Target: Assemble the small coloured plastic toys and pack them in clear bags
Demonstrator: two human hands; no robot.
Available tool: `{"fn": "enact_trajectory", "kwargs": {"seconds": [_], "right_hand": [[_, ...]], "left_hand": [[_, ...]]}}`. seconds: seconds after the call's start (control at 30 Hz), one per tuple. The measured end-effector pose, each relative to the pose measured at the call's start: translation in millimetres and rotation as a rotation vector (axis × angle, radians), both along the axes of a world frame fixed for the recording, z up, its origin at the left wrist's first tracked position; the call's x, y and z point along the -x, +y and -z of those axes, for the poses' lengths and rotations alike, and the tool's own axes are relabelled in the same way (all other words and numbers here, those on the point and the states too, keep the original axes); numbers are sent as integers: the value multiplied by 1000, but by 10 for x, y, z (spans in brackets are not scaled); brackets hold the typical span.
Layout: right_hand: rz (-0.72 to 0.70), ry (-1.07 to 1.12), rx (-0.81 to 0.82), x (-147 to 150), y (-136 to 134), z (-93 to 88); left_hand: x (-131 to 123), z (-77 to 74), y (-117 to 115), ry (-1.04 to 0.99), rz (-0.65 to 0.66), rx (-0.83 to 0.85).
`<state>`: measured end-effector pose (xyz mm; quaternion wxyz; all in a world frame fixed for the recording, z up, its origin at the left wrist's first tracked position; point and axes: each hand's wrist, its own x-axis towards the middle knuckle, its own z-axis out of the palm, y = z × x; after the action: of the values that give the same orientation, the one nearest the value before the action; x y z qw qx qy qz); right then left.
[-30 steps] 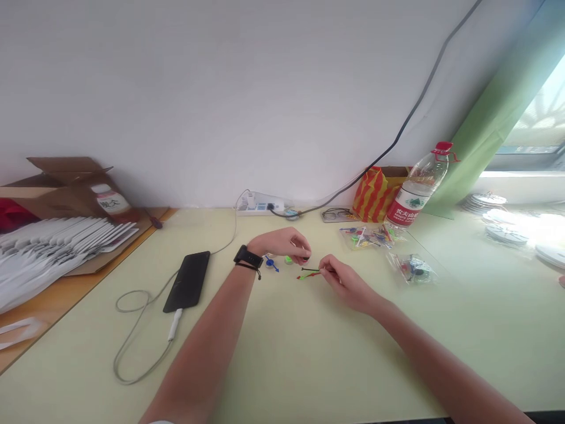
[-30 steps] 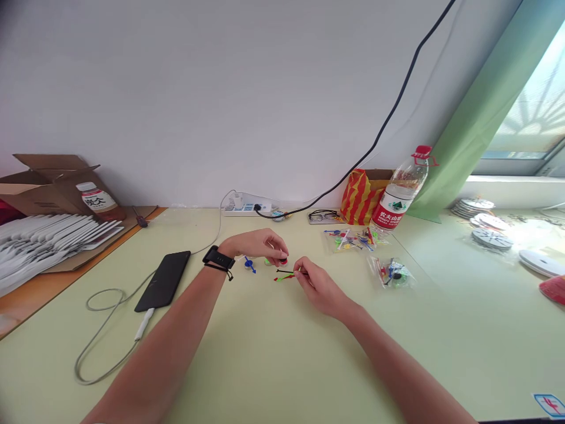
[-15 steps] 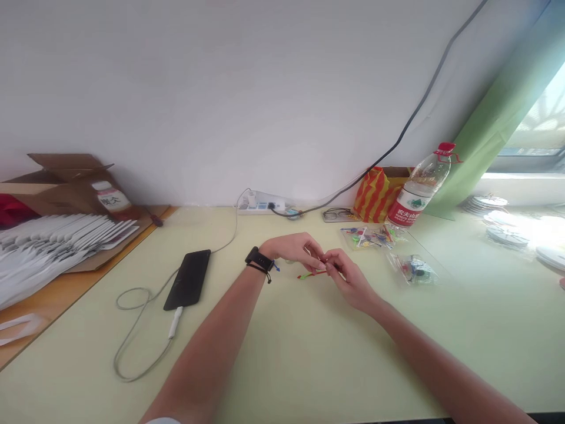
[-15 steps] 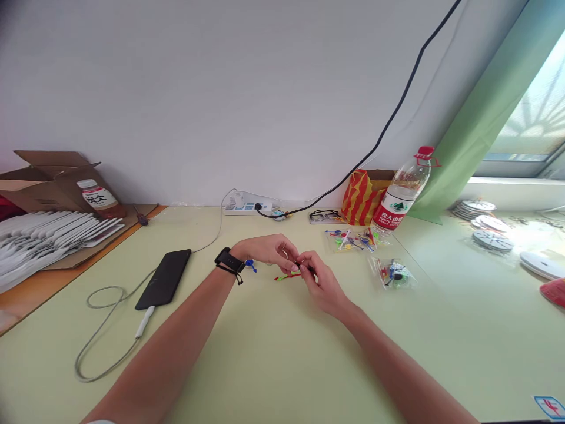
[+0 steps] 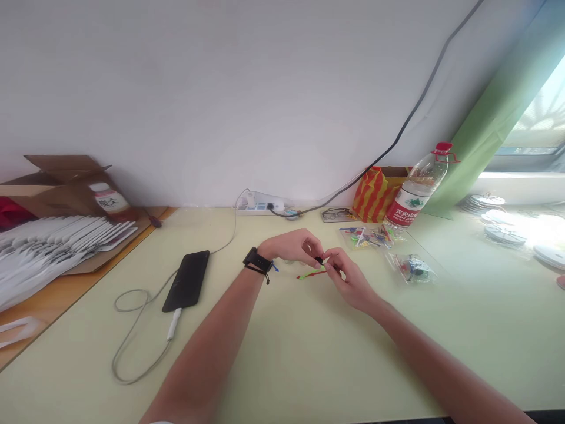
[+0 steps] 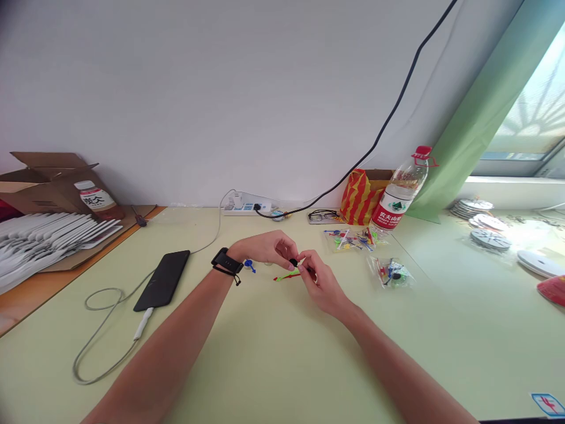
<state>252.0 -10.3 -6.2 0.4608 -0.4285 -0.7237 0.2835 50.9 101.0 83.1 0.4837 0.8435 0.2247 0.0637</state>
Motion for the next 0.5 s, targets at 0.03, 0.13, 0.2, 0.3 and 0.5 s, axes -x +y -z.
{"fn": "enact_trajectory", "kwargs": {"seconds": [0.03,0.13,0.2,0.3,0.5], "right_hand": [[4,3,-3,2,-1,-1],[2,17,-2,9,-7,-6],[1,29,6,9,-10,-9],[24,72,19,-11,-1,-14],[63,199,32,-75,51,-31]], "left_hand": [[-5,1,-3,0,2,-16],[-13,33,3,-24,29,-18],[-11,61,14,-49,53,6],[-7,76,18,-84,61,33],[3,19,-35,-142,20,141]]}}
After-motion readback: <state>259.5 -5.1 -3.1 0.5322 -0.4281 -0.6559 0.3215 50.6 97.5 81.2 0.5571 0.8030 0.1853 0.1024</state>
